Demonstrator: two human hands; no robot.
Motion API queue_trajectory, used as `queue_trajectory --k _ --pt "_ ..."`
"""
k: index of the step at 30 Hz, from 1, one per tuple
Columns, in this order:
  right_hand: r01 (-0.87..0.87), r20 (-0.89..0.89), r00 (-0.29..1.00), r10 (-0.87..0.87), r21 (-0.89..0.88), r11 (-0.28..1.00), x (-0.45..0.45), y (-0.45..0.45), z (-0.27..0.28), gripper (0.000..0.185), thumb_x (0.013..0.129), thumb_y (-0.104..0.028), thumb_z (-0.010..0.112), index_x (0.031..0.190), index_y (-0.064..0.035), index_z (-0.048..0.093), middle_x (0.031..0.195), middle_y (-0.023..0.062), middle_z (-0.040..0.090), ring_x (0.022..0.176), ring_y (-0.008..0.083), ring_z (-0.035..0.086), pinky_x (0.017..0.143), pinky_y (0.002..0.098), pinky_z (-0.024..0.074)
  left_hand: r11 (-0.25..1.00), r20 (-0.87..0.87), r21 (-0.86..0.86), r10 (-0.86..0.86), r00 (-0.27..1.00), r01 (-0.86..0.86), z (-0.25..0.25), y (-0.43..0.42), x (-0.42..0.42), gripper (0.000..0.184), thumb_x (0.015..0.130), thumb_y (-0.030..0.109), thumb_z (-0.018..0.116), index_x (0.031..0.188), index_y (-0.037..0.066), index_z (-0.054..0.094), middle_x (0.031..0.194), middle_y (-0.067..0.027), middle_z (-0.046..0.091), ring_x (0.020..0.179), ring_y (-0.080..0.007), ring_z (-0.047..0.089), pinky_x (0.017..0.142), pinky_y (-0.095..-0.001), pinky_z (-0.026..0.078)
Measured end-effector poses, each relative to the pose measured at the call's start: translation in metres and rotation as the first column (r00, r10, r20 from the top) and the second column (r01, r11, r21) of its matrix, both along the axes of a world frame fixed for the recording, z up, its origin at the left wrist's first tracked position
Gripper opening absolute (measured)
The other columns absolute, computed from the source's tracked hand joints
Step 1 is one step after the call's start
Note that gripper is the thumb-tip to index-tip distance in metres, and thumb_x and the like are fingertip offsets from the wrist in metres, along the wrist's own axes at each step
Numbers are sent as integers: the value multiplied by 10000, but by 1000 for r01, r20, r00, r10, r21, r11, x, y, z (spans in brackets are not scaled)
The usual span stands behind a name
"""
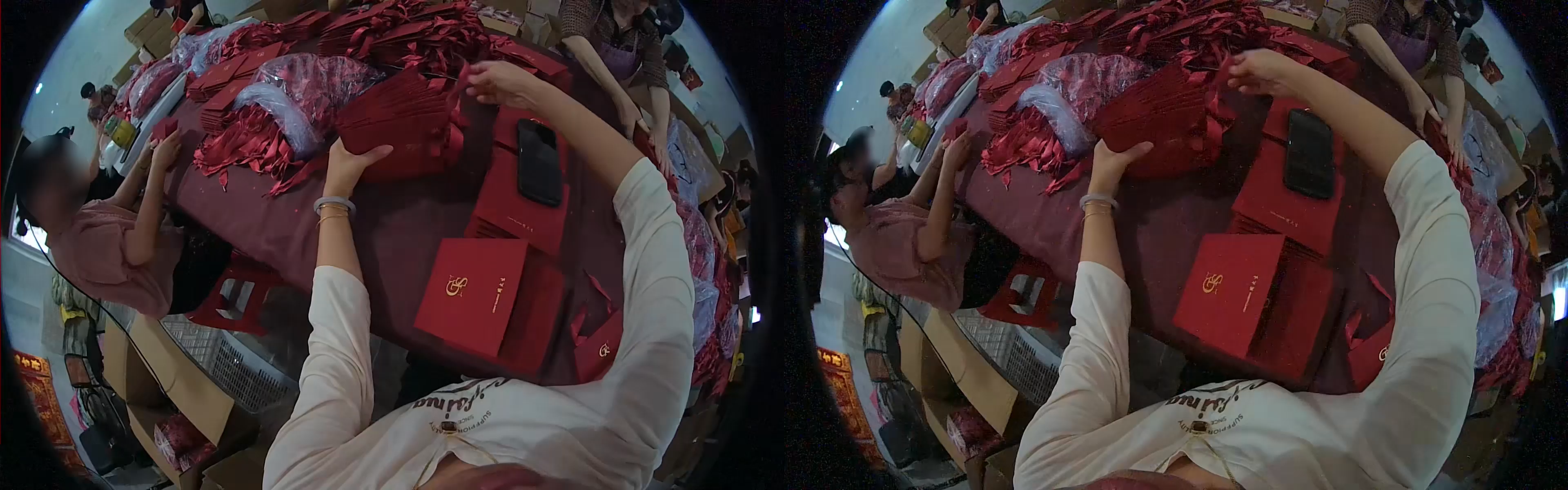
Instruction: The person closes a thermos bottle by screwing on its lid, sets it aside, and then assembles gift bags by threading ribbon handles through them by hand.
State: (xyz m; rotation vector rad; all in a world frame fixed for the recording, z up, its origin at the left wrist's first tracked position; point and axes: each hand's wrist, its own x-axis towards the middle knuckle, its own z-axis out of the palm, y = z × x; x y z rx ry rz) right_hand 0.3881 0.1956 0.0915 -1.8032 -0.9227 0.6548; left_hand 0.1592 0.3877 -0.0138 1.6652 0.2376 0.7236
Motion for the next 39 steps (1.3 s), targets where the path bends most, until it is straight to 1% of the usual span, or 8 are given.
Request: queue_trajectory --k 1,3,6,12,20,29,32,39 --pt "256 -498 823 -273 -105 961 3 -6 -6 364 847 -44 561 1197 -29 461 970 37 581 878 119 564 752 268 449 1000 -24 4 5 1000 -5 0 1 0 499 629 134 830 1054 -4 605 1003 -59 651 898 -152 609 834 -298 478" --pt "242 -404 864 -300 -190 952 31 -8 -23 553 828 -86 580 1332 -35 358 1102 51 564 916 110 555 797 265 436 1000 -6 -3 -23 1000 23 -4 4 1 548 615 132 838 1085 -1 587 1034 -60 639 928 -156 598 852 -302 469" --pt "-256 434 884 172 143 956 -5 -11 11 928 763 -293 667 1466 -90 96 1492 147 188 1358 243 245 1069 359 273 996 8 -44 -79 997 79 -5 6 -1 659 579 119 854 1148 2 543 1096 -62 610 994 -164 569 897 -311 446" --pt "-392 492 677 547 -388 834 -19 22 6 1264 620 -604 747 1459 -201 -108 1523 152 -64 1405 306 -13 1119 447 151 981 3 -76 -179 984 179 -7 8 -4 813 521 80 870 1223 3 466 1169 -66 562 1073 -173 522 958 -318 402" --pt "-147 -44 987 154 144 979 2 76 -48 760 914 -625 283 1477 -156 84 1528 59 121 1388 179 141 1097 383 192 987 -41 16 -158 987 159 -6 12 0 923 495 101 882 1274 -5 396 1216 -90 523 1120 -196 492 986 -327 384" --pt "314 -520 846 -118 307 898 -25 94 -70 664 907 -601 371 1323 -88 444 1267 95 522 1109 209 517 958 350 407 996 195 -46 79 978 -72 6 -20 4 1251 481 42 874 1457 137 97 1362 -145 365 1204 -237 431 1041 -379 353" --pt "138 -507 861 -36 166 976 -39 75 -52 870 847 -722 290 1464 -121 169 1508 143 155 1371 312 182 1097 473 159 999 216 35 4 976 -12 4 -23 7 1283 465 43 881 1458 123 71 1358 -145 371 1209 -232 425 1030 -367 366" --pt "-72 -452 885 116 113 991 -52 41 -45 1016 786 -735 435 1469 -84 56 1520 162 56 1402 286 46 1124 421 69 988 231 75 112 966 -133 -4 -19 12 1139 507 88 891 1405 28 193 1275 -123 456 1125 -217 489 957 -327 425"
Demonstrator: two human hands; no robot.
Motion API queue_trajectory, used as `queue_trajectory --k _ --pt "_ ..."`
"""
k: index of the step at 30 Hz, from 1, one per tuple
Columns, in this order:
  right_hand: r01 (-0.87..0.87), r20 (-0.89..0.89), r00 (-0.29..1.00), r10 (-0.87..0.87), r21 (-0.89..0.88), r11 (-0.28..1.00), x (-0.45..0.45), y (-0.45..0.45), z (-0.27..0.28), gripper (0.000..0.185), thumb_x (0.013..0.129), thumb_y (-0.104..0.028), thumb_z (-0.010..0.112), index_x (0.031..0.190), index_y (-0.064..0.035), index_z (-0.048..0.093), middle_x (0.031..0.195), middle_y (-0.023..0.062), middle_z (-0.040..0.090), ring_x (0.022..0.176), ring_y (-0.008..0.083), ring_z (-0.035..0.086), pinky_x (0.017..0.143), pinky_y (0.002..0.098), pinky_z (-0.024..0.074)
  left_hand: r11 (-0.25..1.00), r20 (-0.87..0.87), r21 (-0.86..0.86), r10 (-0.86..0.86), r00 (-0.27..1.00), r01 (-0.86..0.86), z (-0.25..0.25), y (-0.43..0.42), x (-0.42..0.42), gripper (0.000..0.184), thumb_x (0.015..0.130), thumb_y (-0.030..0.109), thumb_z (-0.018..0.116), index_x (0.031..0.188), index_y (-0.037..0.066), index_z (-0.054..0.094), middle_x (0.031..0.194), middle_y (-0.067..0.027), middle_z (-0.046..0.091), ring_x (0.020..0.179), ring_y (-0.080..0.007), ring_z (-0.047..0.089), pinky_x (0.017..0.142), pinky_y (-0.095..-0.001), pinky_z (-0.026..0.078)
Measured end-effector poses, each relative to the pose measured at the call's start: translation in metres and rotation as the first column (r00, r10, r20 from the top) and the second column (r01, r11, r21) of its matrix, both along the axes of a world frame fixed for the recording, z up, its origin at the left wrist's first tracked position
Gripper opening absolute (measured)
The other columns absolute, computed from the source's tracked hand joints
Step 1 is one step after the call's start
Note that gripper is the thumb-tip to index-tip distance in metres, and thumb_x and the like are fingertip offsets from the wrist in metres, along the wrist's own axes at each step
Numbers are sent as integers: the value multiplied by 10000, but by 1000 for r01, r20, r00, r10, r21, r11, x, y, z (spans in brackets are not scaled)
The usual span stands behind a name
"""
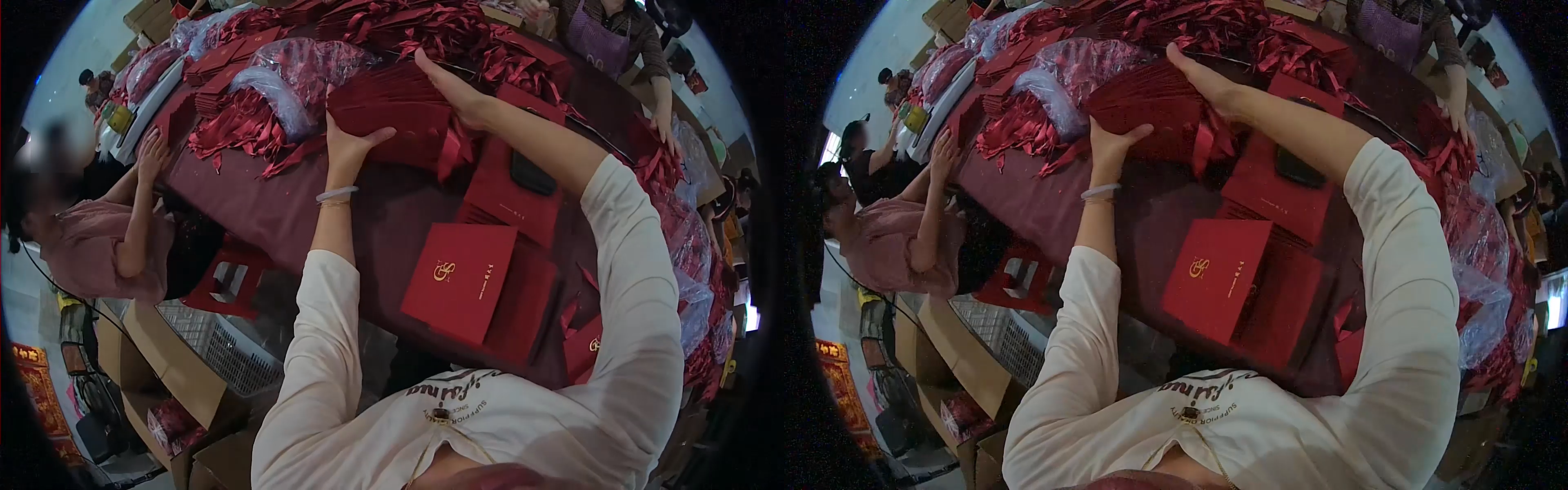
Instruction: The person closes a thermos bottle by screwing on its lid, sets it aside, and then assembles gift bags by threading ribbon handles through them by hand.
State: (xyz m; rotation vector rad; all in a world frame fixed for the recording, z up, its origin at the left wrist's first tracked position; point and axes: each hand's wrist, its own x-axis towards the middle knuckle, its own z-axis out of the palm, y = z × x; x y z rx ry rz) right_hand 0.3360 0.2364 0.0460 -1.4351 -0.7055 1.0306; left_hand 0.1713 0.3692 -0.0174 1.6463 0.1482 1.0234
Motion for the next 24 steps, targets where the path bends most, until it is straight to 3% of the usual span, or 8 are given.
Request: queue_trajectory --k 3,5,6,11,13,20,22,24 --pt "-287 319 906 278 -19 958 4 -18 16 1174 716 -692 595 1443 6 -8 1501 209 88 1389 307 103 1117 372 149 997 24 -75 -17 1000 19 6 0 -2 1126 513 86 888 1397 15 195 1247 -129 484 1085 -219 520 940 -326 439" --pt "-302 652 576 493 -390 870 -5 -35 45 1203 689 -602 691 1438 7 -27 1488 225 108 1358 326 194 1085 388 240 994 30 -101 -33 999 36 9 3 -1 1200 497 71 888 1425 29 127 1269 -147 469 1088 -222 527 943 -328 446" --pt "-223 853 380 358 -291 930 1 -31 24 1217 649 -445 797 1437 0 -16 1468 215 172 1320 320 266 1049 395 295 992 19 -113 -47 999 49 11 -1 -1 1198 493 68 888 1423 30 133 1267 -147 468 1107 -226 513 957 -340 433" --pt "-352 785 573 233 -21 936 7 -27 -17 1157 646 -268 842 1442 -59 29 1445 187 223 1298 311 308 1058 387 283 993 8 97 63 998 -63 -8 8 -3 1164 475 55 890 1402 37 187 1244 -124 478 1152 -223 467 999 -361 387" --pt "-299 587 749 307 -115 947 1 -25 -22 1127 674 -275 828 1427 -69 15 1418 175 274 1278 305 341 1059 374 285 958 -17 -156 -245 969 239 -9 14 -3 1158 464 48 890 1390 50 194 1256 -105 462 1172 -208 438 1015 -353 359" --pt "-299 722 682 117 129 946 5 -22 -52 1108 730 -231 789 1401 -70 -77 1376 178 341 1278 274 350 1067 382 282 928 -70 -200 -335 940 316 -10 11 -8 1061 464 44 889 1339 43 288 1269 -77 457 1158 -189 443 1000 -336 367" --pt "-238 849 529 -9 158 958 -22 -33 -40 938 776 -74 725 1402 -75 27 1169 100 503 905 144 574 955 322 392 985 32 -71 -154 988 156 -15 15 0 978 476 40 882 1299 31 354 1245 -76 484 1141 -189 458 994 -337 371" --pt "-287 674 732 103 168 943 -13 -26 -42 868 762 -105 746 1344 -34 107 1175 97 483 863 136 583 977 322 362 972 -53 -102 -219 974 213 -13 20 -6 937 487 44 879 1280 26 381 1217 -75 507 1114 -186 479 978 -333 386"
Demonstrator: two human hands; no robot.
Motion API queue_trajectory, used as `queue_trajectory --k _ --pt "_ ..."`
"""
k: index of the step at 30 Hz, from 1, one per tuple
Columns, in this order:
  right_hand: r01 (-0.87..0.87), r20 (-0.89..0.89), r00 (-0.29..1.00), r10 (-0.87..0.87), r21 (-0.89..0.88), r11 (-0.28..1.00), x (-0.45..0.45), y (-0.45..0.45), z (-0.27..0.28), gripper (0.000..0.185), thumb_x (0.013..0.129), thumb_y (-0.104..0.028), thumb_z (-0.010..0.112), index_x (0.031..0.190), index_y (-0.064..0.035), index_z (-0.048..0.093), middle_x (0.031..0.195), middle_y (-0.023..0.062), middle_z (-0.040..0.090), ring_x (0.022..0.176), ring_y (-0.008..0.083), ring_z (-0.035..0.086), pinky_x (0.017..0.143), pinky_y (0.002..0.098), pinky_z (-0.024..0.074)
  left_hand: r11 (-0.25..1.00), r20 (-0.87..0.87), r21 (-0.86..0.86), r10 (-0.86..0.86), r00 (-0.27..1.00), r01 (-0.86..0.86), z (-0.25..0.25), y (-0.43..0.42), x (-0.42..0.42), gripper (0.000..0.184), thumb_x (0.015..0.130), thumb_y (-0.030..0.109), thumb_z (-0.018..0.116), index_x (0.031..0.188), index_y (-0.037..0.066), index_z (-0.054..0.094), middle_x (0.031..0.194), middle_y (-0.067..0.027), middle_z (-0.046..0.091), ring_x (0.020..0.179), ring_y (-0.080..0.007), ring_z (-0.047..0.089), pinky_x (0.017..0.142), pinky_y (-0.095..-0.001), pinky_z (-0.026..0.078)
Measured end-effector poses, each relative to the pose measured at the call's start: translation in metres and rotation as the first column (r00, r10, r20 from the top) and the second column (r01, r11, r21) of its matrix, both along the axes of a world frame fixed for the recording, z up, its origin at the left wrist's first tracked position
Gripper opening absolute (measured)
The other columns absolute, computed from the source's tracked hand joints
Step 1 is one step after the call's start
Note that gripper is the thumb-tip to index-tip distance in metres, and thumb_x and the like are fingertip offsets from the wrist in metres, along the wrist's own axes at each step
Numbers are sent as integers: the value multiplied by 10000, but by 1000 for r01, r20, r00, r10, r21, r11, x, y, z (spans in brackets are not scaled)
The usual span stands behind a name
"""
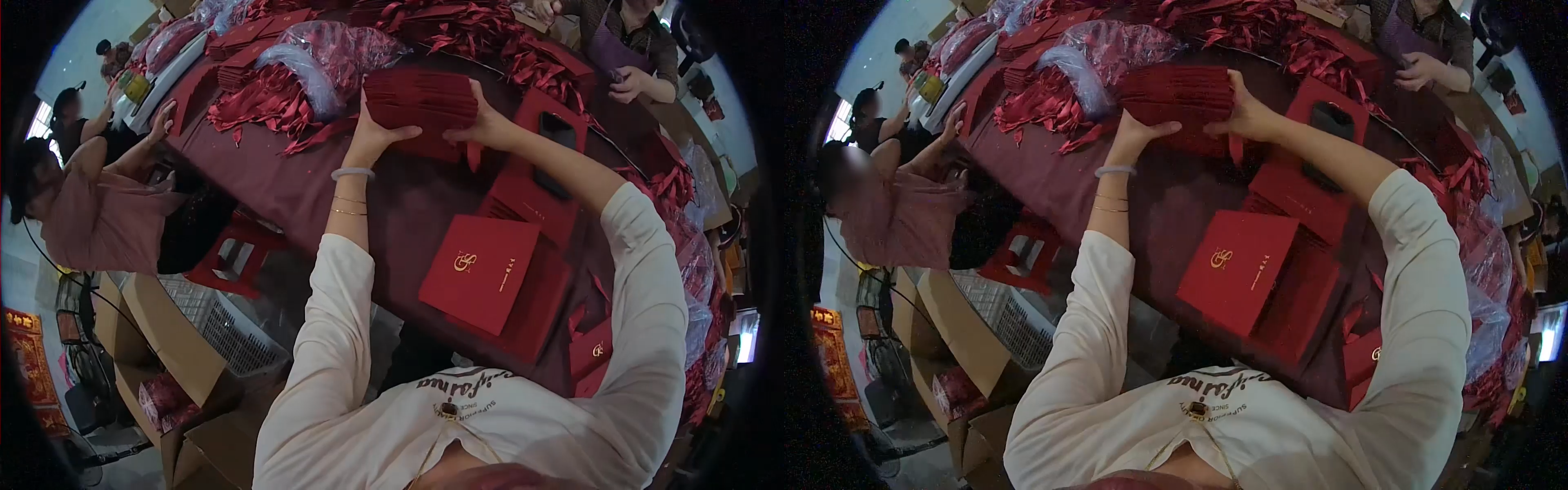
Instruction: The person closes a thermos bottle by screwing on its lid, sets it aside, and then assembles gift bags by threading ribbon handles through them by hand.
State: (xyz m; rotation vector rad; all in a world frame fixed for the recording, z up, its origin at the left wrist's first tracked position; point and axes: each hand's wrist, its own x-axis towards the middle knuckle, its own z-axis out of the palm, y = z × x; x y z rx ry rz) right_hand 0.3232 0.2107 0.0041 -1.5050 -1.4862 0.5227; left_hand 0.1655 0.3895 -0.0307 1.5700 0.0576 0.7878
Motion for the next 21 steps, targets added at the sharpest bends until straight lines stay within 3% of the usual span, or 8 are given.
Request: queue_trajectory --k 2,4,11,13,16,18,19,21 --pt "148 -4 989 -151 -175 973 8 7 7 834 746 -98 760 1308 -24 149 1177 97 479 878 140 581 960 318 379 998 -86 -5 -70 994 70 3 -1 -3 896 498 47 876 1261 21 409 1189 -74 530 1088 -183 500 963 -329 401" --pt "256 93 956 -279 201 946 -2 10 -1 820 723 -97 779 1284 -42 183 1161 91 507 941 143 563 945 313 394 999 -148 -35 -41 988 37 5 -4 -3 802 512 58 873 1204 13 470 1116 -75 582 1029 -178 547 919 -319 436" --pt "92 -154 982 -112 -133 987 2 9 50 708 672 -139 802 1241 -34 394 1153 94 557 1075 206 529 917 330 428 983 -143 90 171 975 -160 29 -14 -7 603 665 115 808 1179 22 507 1111 -90 600 980 -189 594 848 -319 491" --pt "26 -276 958 -77 -187 982 8 20 80 397 666 -154 782 1005 -31 616 937 52 650 834 142 605 758 279 480 734 102 -661 -117 988 155 44 -22 -12 440 802 178 700 1179 41 520 1122 -97 597 981 -204 606 842 -346 514" --pt "139 10 988 -155 -511 848 40 38 113 382 710 -363 728 800 2 660 838 72 652 700 147 591 614 264 467 614 77 -766 -206 975 190 54 -18 7 382 850 202 641 1185 59 525 1140 -109 593 993 -238 608 850 -393 522" --pt "507 395 831 -393 -245 826 56 45 120 497 823 -471 582 877 19 643 811 89 627 739 186 580 719 285 449 639 -45 -768 -107 993 34 70 -16 26 370 829 216 672 1152 67 568 1106 -112 623 987 -253 608 872 -424 501" --pt "476 477 636 -607 376 795 108 72 93 592 847 -551 507 928 21 636 802 153 624 712 250 595 707 329 465 591 -45 -807 -107 993 27 69 1 41 371 824 220 676 1143 59 574 1093 -116 629 1008 -263 597 873 -444 495" --pt "557 375 569 -732 478 679 151 65 113 526 867 -509 514 996 -12 631 798 163 629 702 246 604 667 338 482 506 -239 -832 40 970 -226 88 9 61 390 821 233 675 1143 41 569 1127 -122 616 1082 -307 550 935 -491 442"
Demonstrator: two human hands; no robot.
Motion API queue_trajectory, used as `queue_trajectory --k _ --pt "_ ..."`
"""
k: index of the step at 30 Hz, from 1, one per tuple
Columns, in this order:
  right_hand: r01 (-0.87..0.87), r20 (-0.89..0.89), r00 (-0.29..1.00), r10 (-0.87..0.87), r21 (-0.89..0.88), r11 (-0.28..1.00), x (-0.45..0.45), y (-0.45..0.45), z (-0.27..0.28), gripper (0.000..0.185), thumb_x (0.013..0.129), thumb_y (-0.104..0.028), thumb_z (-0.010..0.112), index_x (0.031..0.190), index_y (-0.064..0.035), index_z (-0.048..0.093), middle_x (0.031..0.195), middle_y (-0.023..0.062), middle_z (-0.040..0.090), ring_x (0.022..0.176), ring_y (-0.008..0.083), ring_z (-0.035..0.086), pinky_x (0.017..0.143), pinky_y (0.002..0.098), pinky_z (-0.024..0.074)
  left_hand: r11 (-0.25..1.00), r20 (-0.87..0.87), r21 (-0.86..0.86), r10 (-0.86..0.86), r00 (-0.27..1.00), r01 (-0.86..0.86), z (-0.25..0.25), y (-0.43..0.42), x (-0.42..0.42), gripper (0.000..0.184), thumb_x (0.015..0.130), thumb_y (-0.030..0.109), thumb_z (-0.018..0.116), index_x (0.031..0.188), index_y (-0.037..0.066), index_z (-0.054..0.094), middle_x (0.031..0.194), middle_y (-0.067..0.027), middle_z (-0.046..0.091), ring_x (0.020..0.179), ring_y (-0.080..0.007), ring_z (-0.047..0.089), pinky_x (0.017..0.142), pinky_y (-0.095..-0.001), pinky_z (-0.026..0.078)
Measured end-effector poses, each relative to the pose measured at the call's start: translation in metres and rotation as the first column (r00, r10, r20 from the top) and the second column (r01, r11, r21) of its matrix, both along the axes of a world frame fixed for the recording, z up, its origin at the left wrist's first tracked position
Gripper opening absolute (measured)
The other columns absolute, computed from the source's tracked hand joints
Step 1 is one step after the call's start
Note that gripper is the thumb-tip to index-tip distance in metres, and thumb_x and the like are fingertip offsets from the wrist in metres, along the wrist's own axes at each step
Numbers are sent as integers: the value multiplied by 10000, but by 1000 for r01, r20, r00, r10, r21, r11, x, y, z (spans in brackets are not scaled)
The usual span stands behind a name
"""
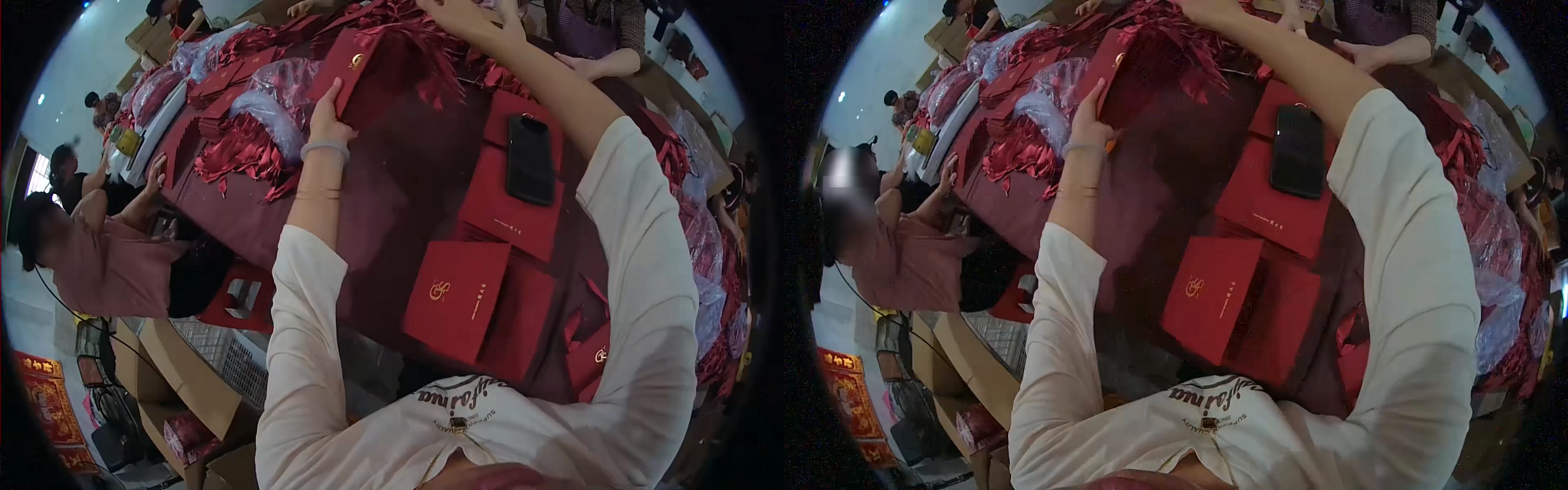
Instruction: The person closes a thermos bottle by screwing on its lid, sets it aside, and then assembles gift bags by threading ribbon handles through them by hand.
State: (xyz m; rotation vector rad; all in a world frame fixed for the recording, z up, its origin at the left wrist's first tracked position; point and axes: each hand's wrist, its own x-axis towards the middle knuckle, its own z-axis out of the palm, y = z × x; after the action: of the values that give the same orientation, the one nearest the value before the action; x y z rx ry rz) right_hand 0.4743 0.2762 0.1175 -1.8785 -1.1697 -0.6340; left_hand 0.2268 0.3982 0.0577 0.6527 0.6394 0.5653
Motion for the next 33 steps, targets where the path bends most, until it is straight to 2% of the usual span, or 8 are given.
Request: queue_trajectory --k 4,6,16,25,27,28,29,33 --pt "-40 -18 999 36 -301 953 -41 -65 27 399 894 -408 524 1027 -48 630 763 120 629 662 202 599 617 328 484 959 97 -204 -180 979 197 -56 77 55 384 816 188 678 1176 118 564 1145 -107 609 1001 -305 596 916 -455 464" --pt "-71 -36 997 62 -361 930 -84 -102 26 320 907 -312 526 1003 -24 626 714 80 618 622 160 583 580 304 462 993 -31 88 88 996 -85 -106 81 75 427 827 172 666 1216 58 533 1193 -109 582 1055 -270 568 971 -388 425" --pt "-110 -89 993 83 -367 924 -82 -147 -2 263 888 -243 550 980 -9 628 814 112 649 757 193 623 695 306 476 969 -452 223 198 870 -105 -32 3 81 766 825 508 497 1335 -46 358 1392 -188 380 1236 -266 409 1036 -319 314" --pt "-87 -95 995 44 -512 855 -110 -180 -1 258 849 -245 519 1016 -85 634 947 96 654 881 278 622 783 399 491 859 -689 304 497 528 -412 17 -29 84 976 694 533 594 1402 27 151 1388 -228 271 1254 -377 339 1028 -475 306" --pt "-91 -79 995 58 -515 852 -115 -183 -3 253 850 -239 516 1016 -86 630 956 93 651 890 280 617 786 401 489 985 -985 67 90 144 -158 -8 22 109 904 758 513 530 1420 68 103 1431 -180 223 1300 -346 260 1065 -431 255" --pt "-88 -59 996 68 -514 853 -120 -184 -3 229 860 -222 528 1002 -69 624 940 93 639 877 277 609 774 385 483 869 -816 476 381 434 132 -36 30 106 860 837 543 425 1465 118 18 1501 -145 149 1364 -324 161 1108 -402 188" --pt "-84 -35 996 77 -512 855 -123 -185 -4 207 870 -205 540 988 -53 617 924 93 626 865 274 601 761 369 477 834 -734 550 512 446 -53 -14 6 98 742 848 521 451 1435 115 248 1483 -152 207 1333 -355 240 1078 -411 263" --pt "-90 11 994 110 -488 868 -131 -190 -8 195 862 -203 545 977 -63 619 912 89 616 864 267 598 755 368 478 293 -451 892 519 726 344 8 0 82 706 737 543 604 1137 -37 576 1181 -236 546 1120 -384 513 966 -434 401"
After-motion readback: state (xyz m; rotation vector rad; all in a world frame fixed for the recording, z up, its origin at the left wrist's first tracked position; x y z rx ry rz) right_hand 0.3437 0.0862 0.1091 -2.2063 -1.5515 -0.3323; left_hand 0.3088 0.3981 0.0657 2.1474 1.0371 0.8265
